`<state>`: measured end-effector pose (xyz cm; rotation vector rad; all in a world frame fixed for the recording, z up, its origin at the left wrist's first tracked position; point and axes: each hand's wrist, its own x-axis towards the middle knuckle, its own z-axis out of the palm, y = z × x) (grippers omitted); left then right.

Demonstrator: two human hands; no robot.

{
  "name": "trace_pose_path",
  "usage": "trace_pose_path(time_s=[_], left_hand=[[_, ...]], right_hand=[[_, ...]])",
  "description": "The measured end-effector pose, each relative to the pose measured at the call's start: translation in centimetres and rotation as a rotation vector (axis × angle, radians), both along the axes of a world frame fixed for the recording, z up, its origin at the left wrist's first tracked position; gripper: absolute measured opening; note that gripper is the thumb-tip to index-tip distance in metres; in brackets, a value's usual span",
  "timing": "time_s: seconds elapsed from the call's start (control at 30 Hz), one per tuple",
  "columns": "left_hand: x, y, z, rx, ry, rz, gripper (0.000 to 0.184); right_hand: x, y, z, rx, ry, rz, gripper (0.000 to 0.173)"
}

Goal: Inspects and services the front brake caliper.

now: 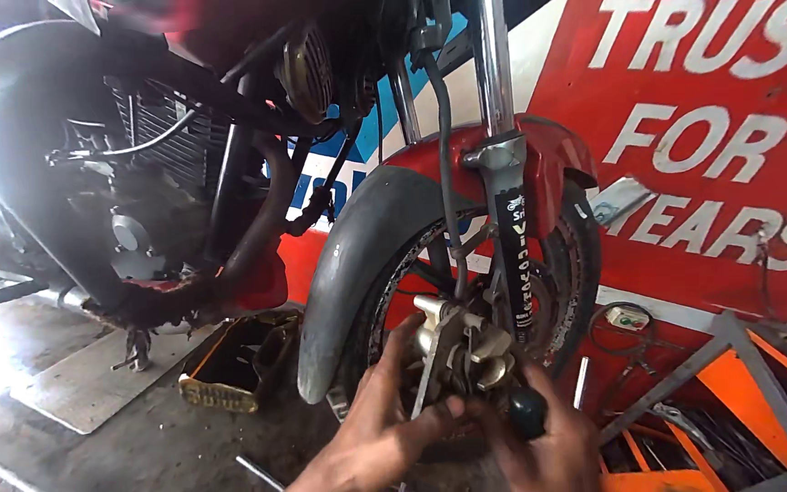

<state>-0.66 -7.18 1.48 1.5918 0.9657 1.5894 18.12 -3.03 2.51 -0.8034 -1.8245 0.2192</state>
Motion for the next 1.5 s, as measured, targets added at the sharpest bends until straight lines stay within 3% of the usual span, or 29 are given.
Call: trace_pose_path(time_s=[0.07,0.6,1.5], left_hand=[[0.1,0.1,0.1,-0.022,0.015,0.017,0.085],[0.4,0.2,-0.4,-0.011,0.143,0.164,0.089],[0.7,-0.1,-0.7,-0.004,0.243,0.293,0.097]], right_hand=[[-0.6,0.3,-0.5,0.011,0.065,0.024,0.067],[-0.8,1.9,-1.9,-0.025,0.189,0.184,0.068],[-1.3,2.3,-2.6,-0.077,0.282,0.216,0.058]])
